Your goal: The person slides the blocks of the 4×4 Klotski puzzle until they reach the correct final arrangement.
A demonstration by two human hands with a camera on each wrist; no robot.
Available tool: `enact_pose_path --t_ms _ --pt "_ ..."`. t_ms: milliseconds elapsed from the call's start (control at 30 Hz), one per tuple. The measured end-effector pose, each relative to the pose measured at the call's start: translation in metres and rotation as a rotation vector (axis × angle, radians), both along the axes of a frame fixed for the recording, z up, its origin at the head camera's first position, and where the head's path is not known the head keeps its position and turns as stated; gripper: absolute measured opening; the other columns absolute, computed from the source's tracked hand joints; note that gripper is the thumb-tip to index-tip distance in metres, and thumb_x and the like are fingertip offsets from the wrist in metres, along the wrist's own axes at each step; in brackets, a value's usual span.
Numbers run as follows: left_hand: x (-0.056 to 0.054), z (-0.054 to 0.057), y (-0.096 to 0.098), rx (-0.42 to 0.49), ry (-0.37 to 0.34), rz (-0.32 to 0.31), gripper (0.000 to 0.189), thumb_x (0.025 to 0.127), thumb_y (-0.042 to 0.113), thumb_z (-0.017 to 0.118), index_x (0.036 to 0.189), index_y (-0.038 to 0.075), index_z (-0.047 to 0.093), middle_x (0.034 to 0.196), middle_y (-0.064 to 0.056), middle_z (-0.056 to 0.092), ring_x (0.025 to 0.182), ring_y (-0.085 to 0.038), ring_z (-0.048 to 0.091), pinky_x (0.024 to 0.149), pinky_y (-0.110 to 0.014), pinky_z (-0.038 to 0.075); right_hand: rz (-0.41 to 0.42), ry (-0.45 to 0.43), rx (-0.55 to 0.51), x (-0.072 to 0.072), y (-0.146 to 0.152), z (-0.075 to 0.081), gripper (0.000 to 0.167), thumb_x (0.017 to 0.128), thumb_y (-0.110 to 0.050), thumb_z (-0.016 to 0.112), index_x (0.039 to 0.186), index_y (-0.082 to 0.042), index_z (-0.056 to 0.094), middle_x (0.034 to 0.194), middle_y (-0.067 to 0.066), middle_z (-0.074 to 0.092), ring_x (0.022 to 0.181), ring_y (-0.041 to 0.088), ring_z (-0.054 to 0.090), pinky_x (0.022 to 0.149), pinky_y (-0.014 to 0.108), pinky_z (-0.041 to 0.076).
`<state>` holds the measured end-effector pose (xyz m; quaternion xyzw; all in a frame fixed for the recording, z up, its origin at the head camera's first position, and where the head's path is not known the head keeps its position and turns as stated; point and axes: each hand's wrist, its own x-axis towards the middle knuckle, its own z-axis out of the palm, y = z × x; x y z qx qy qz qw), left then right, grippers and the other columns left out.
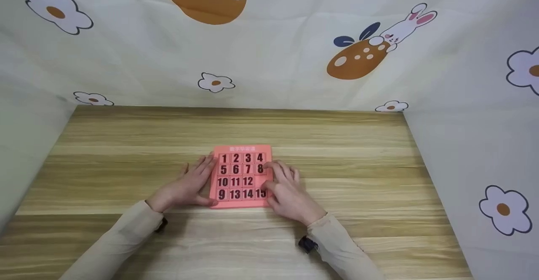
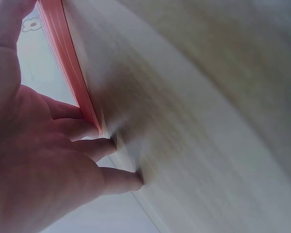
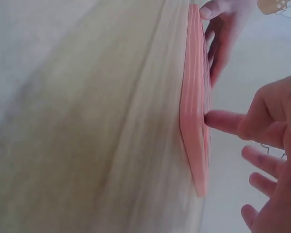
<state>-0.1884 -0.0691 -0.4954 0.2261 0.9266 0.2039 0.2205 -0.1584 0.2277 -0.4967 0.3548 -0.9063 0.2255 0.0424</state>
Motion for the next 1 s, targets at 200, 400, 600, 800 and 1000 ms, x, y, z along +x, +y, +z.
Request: enact_pose_path --t_ms 200,400,600,800,1000 --pt "0.0 0.001 0.001 -0.011 0.006 -0.004 0.118 0.074 0.049 0.079 0.154 0.0 0.006 0.16 -0.014 -0.005 0.144 -0.037 -0.001 0.109 -0.065 -0.002 0.012 0.0 0.034 -0.004 -0.01 -0.006 0.049 0.079 -0.008 0.064 0.127 -0.016 0.064 0.151 0.023 0.027 0.136 0.044 0.022 0.104 0.065 0.019" --pt "-0.001 0.001 0.002 -0.013 0.004 -0.003 0.118 0.074 0.05 0.078 0.154 0.001 0.006 0.16 -0.014 -0.006 0.144 -0.036 -0.001 0.109 -0.064 -0.003 -0.052 0.011 0.06 -0.002 -0.011 -0.004 0.036 0.084 -0.013 0.063 0.118 -0.021 0.071 0.153 0.016 0.028 0.138 0.046 0.018 0.101 0.071 0.017" --pt "0.0 -0.001 0.0 -0.018 0.008 -0.002 0.119 0.074 0.051 0.078 0.154 0.001 0.007 0.16 -0.014 -0.005 0.144 -0.037 -0.001 0.109 -0.064 -0.003 -0.132 0.076 0.033 -0.004 -0.011 0.001 0.027 0.078 -0.008 0.065 0.102 -0.015 0.076 0.147 0.016 0.039 0.135 0.046 0.025 0.1 0.069 0.02" --pt "-0.001 0.0 0.001 -0.016 0.004 0.004 0.118 0.074 0.05 0.078 0.154 0.001 0.006 0.16 -0.014 -0.005 0.145 -0.037 -0.001 0.109 -0.064 -0.003 -0.004 -0.027 0.116 0.0 -0.031 -0.001 0.047 0.085 -0.018 0.061 0.132 -0.021 0.062 0.156 0.017 0.022 0.139 0.047 0.015 0.102 0.072 0.017" --pt "0.0 -0.001 0.0 -0.003 0.014 -0.002 0.117 0.074 0.048 0.079 0.154 0.0 0.007 0.16 -0.015 -0.003 0.144 -0.037 0.0 0.109 -0.064 -0.003 -0.059 0.006 0.131 0.003 -0.04 0.004 0.033 0.084 -0.014 0.064 0.115 -0.021 0.072 0.153 0.013 0.031 0.139 0.046 0.017 0.102 0.071 0.018"
